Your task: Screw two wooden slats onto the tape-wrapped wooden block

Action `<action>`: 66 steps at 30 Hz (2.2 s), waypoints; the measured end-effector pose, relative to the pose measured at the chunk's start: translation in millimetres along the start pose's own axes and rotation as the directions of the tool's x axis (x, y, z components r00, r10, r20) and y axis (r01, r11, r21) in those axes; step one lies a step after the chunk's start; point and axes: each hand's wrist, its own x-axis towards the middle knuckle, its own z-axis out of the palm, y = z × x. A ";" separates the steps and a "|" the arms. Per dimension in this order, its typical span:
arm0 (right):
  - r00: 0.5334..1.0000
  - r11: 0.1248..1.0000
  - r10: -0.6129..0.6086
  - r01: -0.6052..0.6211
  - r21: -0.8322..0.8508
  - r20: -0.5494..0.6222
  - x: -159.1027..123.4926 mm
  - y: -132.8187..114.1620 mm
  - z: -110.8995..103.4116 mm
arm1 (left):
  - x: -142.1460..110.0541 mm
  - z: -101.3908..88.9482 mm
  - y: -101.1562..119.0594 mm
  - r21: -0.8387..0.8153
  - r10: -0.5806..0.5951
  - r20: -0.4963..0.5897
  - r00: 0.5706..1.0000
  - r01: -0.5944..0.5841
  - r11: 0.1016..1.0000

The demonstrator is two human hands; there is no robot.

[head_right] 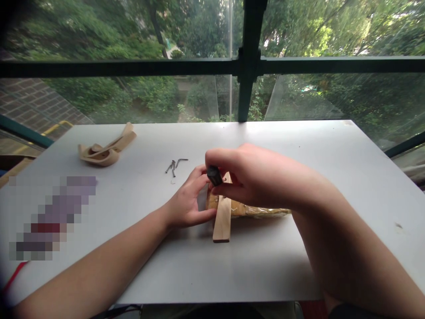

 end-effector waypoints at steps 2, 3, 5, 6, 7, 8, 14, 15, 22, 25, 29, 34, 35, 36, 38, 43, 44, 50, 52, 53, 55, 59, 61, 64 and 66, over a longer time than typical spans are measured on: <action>1.000 1.000 -0.008 0.008 -0.023 -0.012 1.3 -0.6 -0.2 | -0.2 0.5 0.1 -0.003 0.002 -0.005 1.000 -0.002 1.000; 1.000 0.999 -0.006 0.005 -0.038 -0.023 2.0 -0.7 0.1 | -0.3 0.9 -0.1 -0.005 0.006 -0.012 1.000 -0.006 1.000; 0.998 0.996 0.007 -0.013 -0.087 -0.067 3.7 0.3 2.0 | -0.4 1.6 -1.0 -0.010 0.017 -0.022 1.000 -0.018 1.000; 0.996 0.994 0.014 -0.025 -0.111 -0.093 4.8 1.2 3.7 | -0.4 1.9 -1.5 -0.014 0.023 -0.024 0.999 -0.023 1.000; 0.992 0.992 0.025 -0.040 -0.122 -0.122 6.0 2.2 5.8 | -0.4 2.2 -2.2 -0.017 0.028 -0.026 0.999 -0.028 0.999; 0.989 0.992 0.039 -0.056 -0.112 -0.144 7.2 3.2 8.1 | -0.3 2.4 -2.7 -0.017 0.031 -0.025 0.999 -0.031 0.999; 0.998 0.982 -0.024 0.035 0.185 -0.058 10.7 2.0 19.1 | -1.7 3.0 -3.6 0.015 0.013 -0.017 1.000 -0.012 1.000; 0.998 0.977 -0.050 0.057 0.204 -0.043 10.2 1.2 19.3 | -2.0 2.9 -3.5 0.017 0.009 -0.016 1.000 -0.008 1.000; 0.997 0.968 -0.045 0.028 0.249 0.062 1.5 1.2 8.3 | -0.2 1.5 -2.3 0.020 0.054 -0.038 0.998 -0.053 0.998; 0.998 0.988 0.021 -0.031 0.150 0.065 -0.5 2.2 4.1 | 0.7 1.0 -1.5 0.018 0.043 -0.028 0.999 -0.043 0.999; 1.000 0.999 0.004 -0.005 0.032 0.016 1.1 1.4 3.8 | 0.4 0.6 -0.4 0.000 0.009 -0.007 1.000 -0.009 1.000; 0.997 0.999 -0.048 0.047 -0.027 -0.057 6.4 2.9 7.8 | -0.4 0.9 -0.8 -0.013 0.012 -0.015 1.000 -0.012 1.000; 0.996 0.998 -0.045 0.042 -0.041 -0.074 7.3 4.0 8.5 | -0.4 1.0 -1.1 -0.015 0.013 -0.016 1.000 -0.013 1.000; 0.996 0.998 -0.034 0.030 -0.049 -0.088 8.1 5.3 9.1 | -0.3 1.2 -1.4 -0.018 0.016 -0.018 1.000 -0.016 1.000; 0.996 1.000 -0.006 0.004 -0.023 -0.092 9.2 7.7 10.0 | -0.2 1.6 -2.0 -0.022 0.028 -0.021 0.999 -0.029 0.999; 1.000 0.988 -0.028 0.029 0.151 -0.007 10.2 9.3 13.9 | -0.6 2.8 -3.7 0.002 0.078 -0.040 0.996 -0.078 0.997; 0.998 0.982 -0.055 0.053 0.183 0.008 10.2 9.0 15.2 | -0.7 2.9 -3.7 0.006 0.075 -0.044 0.996 -0.075 0.997; 0.993 0.950 -0.115 0.101 0.294 0.031 6.7 8.3 15.1 | -0.7 2.3 -3.0 0.011 0.057 -0.036 0.998 -0.057 0.998; 0.993 0.943 -0.101 0.079 0.322 0.053 4.7 8.9 11.6 | -0.3 2.2 -3.6 0.002 0.076 -0.038 0.996 -0.076 0.997; 0.993 0.943 -0.096 0.070 0.325 0.065 3.8 9.3 9.9 | -0.1 2.3 -4.1 -0.002 0.084 -0.040 0.996 -0.085 0.996; 0.993 0.952 -0.083 0.055 0.300 0.084 2.4 9.8 7.3 | 0.2 2.4 -4.7 -0.001 0.098 -0.041 0.994 -0.098 0.995; 0.994 0.983 -0.057 0.040 0.181 0.089 1.6 9.1 5.3 | 0.5 2.4 -3.9 0.001 0.085 -0.035 0.996 -0.085 0.996; 0.997 0.992 -0.050 0.044 0.114 0.057 2.2 8.3 4.9 | 0.7 2.2 -3.1 -0.006 0.073 -0.025 0.997 -0.073 0.997; 0.999 0.998 -0.052 0.052 0.041 0.006 4.1 8.1 4.6 | 1.2 2.1 -2.6 -0.008 0.069 -0.022 0.997 -0.069 0.998; 0.998 0.999 -0.050 0.051 0.007 -0.030 5.5 9.0 5.2 | 1.5 2.2 -2.9 -0.007 0.073 -0.027 0.997 -0.073 0.997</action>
